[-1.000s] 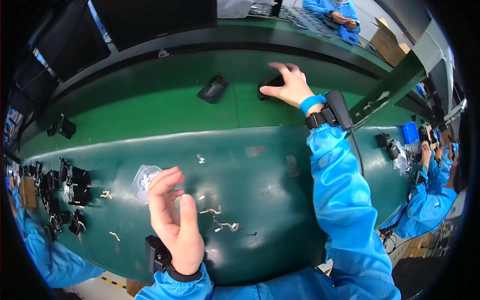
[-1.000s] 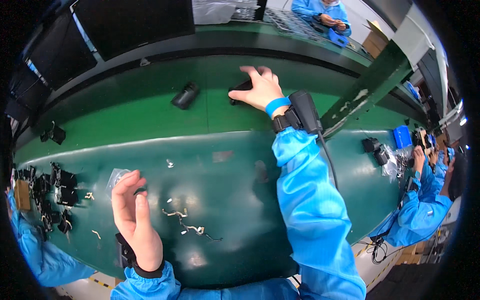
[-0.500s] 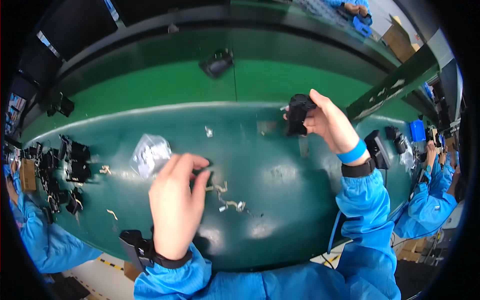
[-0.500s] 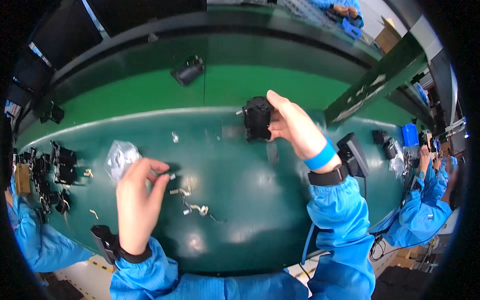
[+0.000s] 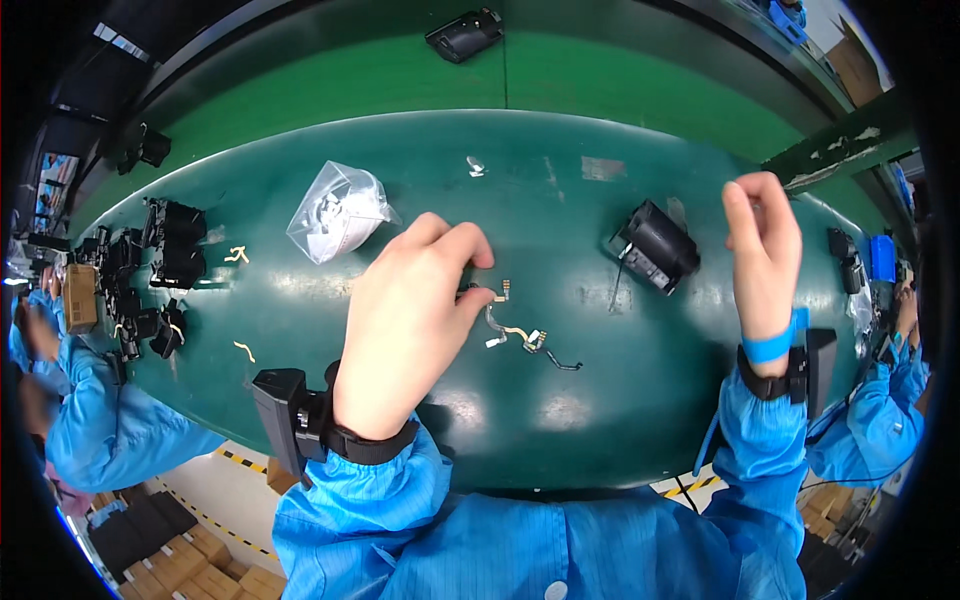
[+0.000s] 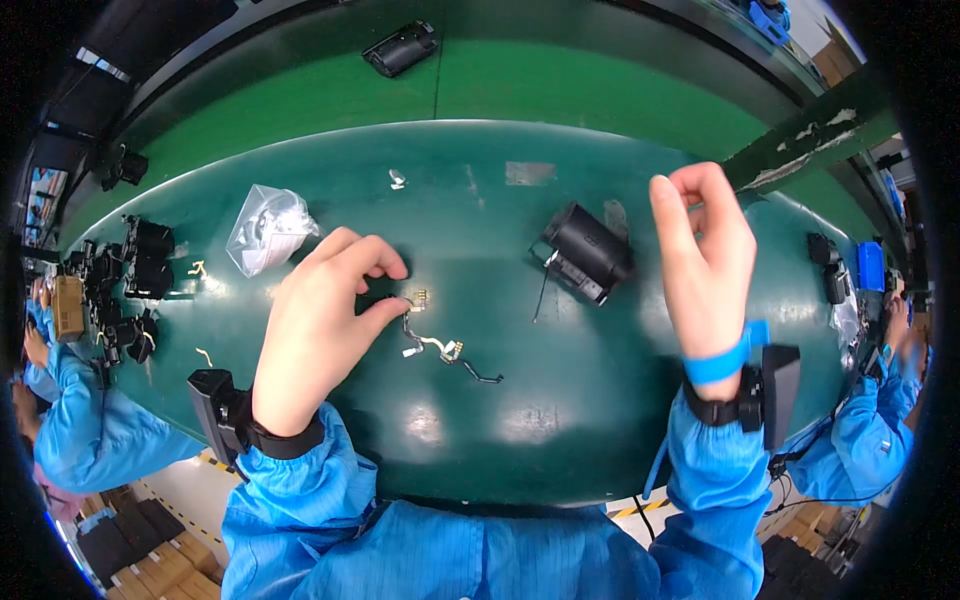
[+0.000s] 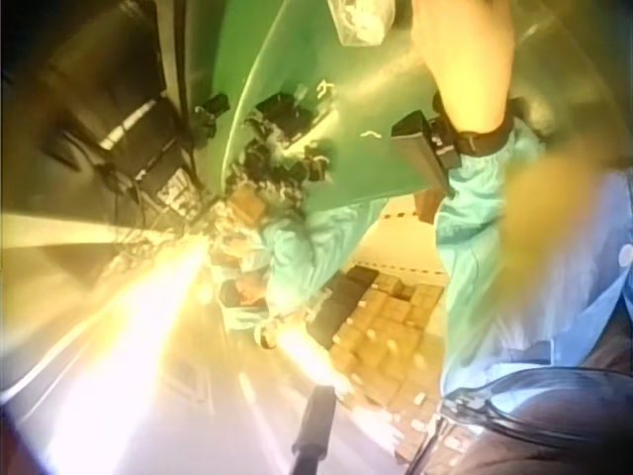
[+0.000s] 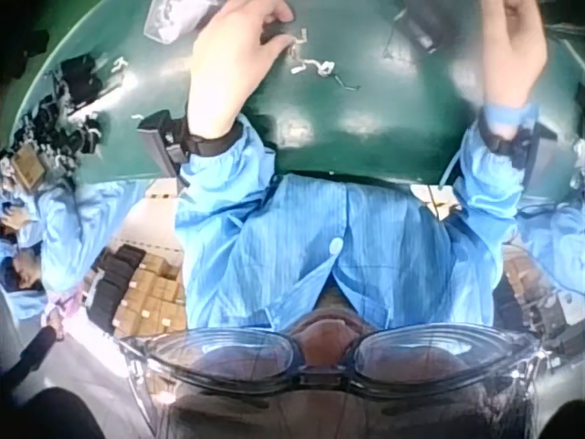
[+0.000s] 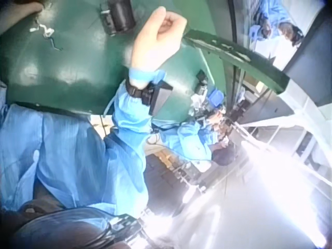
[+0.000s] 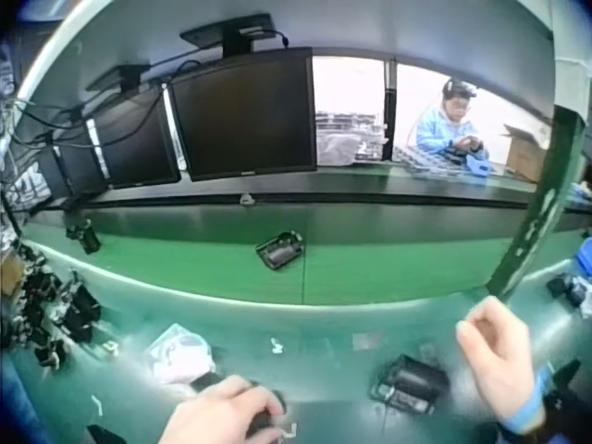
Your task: Assembling small black plastic electronic housing components by inserting and routing yellow wires.
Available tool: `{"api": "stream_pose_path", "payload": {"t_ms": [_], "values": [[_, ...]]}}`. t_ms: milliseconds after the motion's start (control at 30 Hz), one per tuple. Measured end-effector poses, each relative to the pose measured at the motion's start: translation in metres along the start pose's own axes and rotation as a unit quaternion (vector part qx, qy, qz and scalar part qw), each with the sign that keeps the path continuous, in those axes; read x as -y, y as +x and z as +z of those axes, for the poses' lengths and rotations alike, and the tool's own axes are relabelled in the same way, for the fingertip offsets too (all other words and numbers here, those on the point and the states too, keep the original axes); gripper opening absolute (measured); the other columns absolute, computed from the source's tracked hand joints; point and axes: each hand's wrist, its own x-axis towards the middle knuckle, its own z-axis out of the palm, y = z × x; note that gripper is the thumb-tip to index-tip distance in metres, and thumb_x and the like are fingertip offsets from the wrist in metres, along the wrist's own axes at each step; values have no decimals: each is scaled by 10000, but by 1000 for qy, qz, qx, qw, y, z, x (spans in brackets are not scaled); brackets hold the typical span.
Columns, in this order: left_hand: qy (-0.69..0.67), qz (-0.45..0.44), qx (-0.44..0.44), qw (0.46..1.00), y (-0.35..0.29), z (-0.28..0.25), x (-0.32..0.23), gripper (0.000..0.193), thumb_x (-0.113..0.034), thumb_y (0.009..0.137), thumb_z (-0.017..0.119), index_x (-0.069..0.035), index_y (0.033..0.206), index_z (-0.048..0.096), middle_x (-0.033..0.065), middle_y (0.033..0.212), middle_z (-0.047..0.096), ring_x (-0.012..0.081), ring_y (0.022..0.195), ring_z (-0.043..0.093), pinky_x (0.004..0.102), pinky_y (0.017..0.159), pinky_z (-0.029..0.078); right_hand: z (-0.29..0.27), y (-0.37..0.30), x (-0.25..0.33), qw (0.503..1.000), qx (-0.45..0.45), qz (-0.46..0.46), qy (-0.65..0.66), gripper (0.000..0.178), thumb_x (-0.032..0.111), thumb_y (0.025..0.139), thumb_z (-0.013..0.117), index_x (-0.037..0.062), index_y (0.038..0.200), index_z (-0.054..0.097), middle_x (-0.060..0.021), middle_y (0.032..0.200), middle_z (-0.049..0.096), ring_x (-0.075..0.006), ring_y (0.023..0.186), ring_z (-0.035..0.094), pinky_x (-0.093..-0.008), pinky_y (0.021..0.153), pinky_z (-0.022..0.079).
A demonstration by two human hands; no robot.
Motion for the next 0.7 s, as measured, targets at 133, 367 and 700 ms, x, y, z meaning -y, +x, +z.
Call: {"api": "stream_pose_path", "payload": {"t_ms": [133, 367, 700], "values": [[-7, 21, 21, 1000, 1, 7, 0, 198, -24, 711, 742, -54, 872, 629, 89, 891, 582, 261, 789, 634, 352, 679, 503, 14, -38, 44, 981, 50, -1, 188, 64, 46, 949, 554, 39, 886, 547, 55, 792, 479, -12, 726, 432, -176, 636, 350], [-21, 30, 16, 999, 5, 13, -2, 182, -3, 722, 725, -46, 874, 635, 90, 904, 583, 264, 779, 633, 342, 685, 508, 50, -64, 38, 955, 141, -3, 260, 89, 28, 911, 597, 8, 841, 546, 0, 746, 473, -42, 618, 441, -206, 547, 362], [-116, 27, 0, 993, 8, 1, -7, 160, 39, 769, 690, -12, 897, 609, 63, 918, 616, 159, 763, 601, 266, 673, 471, 45, -62, 26, 957, 128, -31, 257, 70, 23, 896, 598, 8, 839, 561, -24, 758, 504, -59, 597, 448, -222, 528, 356]]}}
